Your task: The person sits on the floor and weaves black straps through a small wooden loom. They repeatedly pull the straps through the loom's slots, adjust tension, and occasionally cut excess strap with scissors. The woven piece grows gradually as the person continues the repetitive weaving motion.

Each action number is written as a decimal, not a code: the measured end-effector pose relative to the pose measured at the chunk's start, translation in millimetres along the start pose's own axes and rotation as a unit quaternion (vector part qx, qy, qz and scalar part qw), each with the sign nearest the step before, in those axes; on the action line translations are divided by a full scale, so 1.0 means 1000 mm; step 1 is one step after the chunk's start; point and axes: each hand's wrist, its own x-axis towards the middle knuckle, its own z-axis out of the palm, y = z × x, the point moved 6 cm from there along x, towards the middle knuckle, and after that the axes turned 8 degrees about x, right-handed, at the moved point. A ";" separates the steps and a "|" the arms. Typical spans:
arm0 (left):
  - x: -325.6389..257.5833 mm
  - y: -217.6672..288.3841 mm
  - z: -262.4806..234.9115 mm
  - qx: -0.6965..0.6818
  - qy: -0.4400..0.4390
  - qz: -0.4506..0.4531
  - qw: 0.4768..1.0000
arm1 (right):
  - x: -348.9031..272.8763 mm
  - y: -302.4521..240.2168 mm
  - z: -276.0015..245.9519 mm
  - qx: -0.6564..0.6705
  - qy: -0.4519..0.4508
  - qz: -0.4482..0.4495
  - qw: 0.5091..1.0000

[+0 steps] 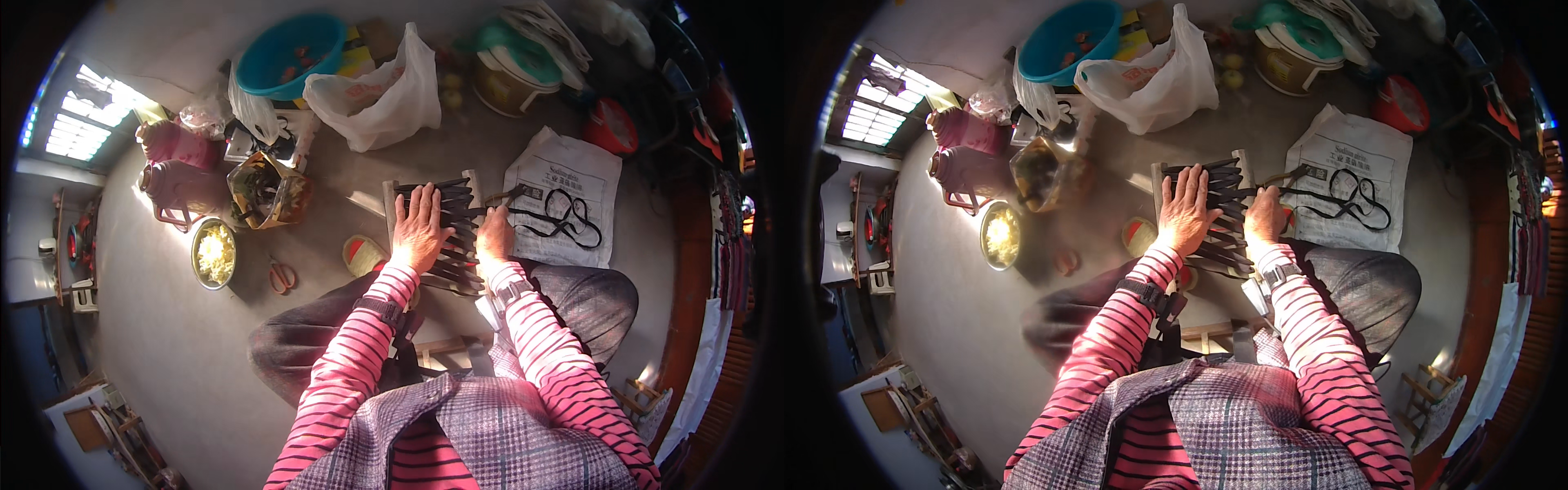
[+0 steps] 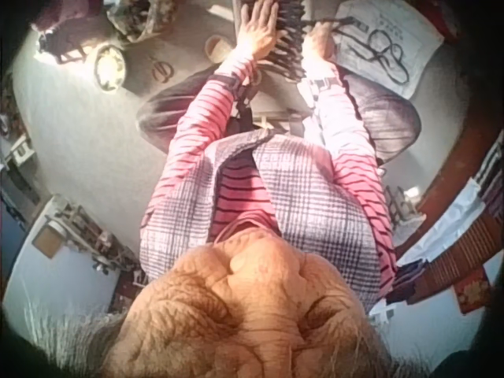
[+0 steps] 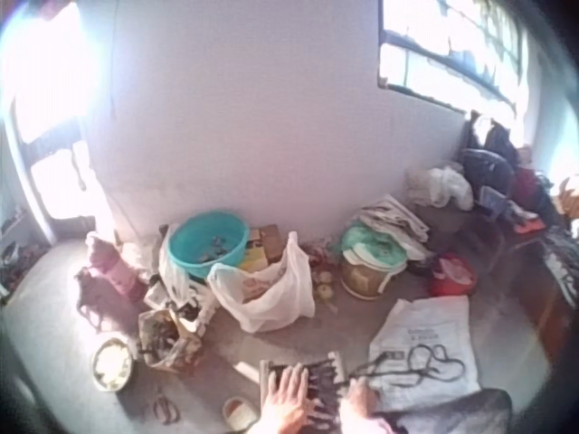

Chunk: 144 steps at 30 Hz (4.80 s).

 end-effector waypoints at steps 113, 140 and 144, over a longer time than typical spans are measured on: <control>-0.015 0.120 0.053 -0.386 -0.069 -0.153 0.907 | 0.055 0.004 -0.021 0.231 -0.370 -0.023 0.900; -0.024 0.130 0.046 -0.607 -0.244 -0.308 0.691 | 0.053 0.032 -0.013 0.216 -0.357 0.056 0.907; -0.028 0.126 0.034 -0.581 -0.241 -0.311 0.712 | 0.051 0.025 -0.014 0.262 -0.346 0.027 0.900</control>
